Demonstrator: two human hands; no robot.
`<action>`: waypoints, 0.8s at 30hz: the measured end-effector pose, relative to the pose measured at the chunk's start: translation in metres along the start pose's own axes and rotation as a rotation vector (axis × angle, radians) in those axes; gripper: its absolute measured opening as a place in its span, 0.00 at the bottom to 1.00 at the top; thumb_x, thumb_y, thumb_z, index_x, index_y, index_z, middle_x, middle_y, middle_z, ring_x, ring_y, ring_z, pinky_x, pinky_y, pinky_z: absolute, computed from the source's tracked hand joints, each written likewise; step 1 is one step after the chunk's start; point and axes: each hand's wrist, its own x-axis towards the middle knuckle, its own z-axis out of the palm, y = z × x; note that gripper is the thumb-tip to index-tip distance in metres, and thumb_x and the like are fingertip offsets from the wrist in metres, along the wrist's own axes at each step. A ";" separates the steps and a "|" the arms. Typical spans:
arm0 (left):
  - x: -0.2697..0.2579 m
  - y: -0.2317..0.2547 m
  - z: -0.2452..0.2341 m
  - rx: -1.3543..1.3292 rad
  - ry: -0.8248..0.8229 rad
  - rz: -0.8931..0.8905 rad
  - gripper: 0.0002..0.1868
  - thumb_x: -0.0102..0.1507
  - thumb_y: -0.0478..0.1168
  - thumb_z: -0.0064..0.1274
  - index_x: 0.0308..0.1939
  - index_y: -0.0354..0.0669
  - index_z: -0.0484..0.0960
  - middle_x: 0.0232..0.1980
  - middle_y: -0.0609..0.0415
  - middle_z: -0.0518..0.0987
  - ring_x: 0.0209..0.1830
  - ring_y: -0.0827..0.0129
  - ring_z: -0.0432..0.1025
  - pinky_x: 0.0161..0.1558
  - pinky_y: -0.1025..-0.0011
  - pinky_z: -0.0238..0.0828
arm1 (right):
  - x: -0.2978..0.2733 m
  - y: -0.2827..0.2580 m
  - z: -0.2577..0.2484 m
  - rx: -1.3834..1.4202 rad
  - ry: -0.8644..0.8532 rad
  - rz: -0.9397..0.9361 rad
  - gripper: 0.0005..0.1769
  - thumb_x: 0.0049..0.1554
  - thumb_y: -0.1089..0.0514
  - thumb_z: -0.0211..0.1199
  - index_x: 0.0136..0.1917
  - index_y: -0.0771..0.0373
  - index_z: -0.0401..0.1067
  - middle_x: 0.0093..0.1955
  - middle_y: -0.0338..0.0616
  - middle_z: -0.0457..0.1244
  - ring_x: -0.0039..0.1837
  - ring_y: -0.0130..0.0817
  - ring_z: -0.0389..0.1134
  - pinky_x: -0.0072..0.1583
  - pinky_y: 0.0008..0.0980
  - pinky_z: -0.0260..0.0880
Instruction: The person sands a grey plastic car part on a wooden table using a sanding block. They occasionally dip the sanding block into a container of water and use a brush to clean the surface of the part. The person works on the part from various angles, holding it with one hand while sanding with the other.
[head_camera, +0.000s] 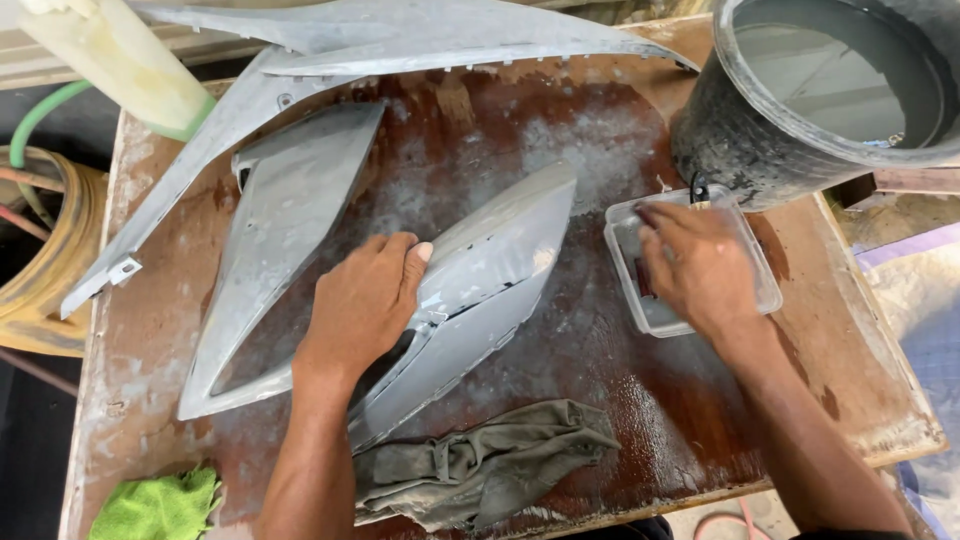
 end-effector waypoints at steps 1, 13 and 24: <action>0.000 0.002 -0.002 0.002 0.001 0.003 0.31 0.74 0.64 0.24 0.59 0.51 0.78 0.49 0.47 0.81 0.49 0.49 0.78 0.48 0.48 0.76 | 0.003 -0.022 0.001 0.000 0.003 0.002 0.15 0.67 0.51 0.56 0.60 0.52 0.80 0.61 0.38 0.72 0.61 0.38 0.74 0.62 0.41 0.74; -0.005 0.018 -0.010 -0.132 -0.060 -0.003 0.30 0.74 0.58 0.24 0.56 0.45 0.80 0.47 0.41 0.85 0.43 0.38 0.80 0.47 0.42 0.75 | -0.011 -0.149 0.034 0.452 0.091 -0.021 0.32 0.69 0.51 0.45 0.79 0.73 0.53 0.85 0.59 0.42 0.84 0.60 0.42 0.77 0.60 0.37; -0.009 0.031 0.001 -0.010 0.120 -0.009 0.22 0.72 0.49 0.35 0.53 0.40 0.80 0.44 0.44 0.85 0.29 0.46 0.80 0.32 0.53 0.76 | -0.020 -0.176 0.036 0.339 -0.055 -0.100 0.42 0.67 0.34 0.24 0.83 0.63 0.43 0.87 0.52 0.35 0.87 0.49 0.31 0.82 0.56 0.25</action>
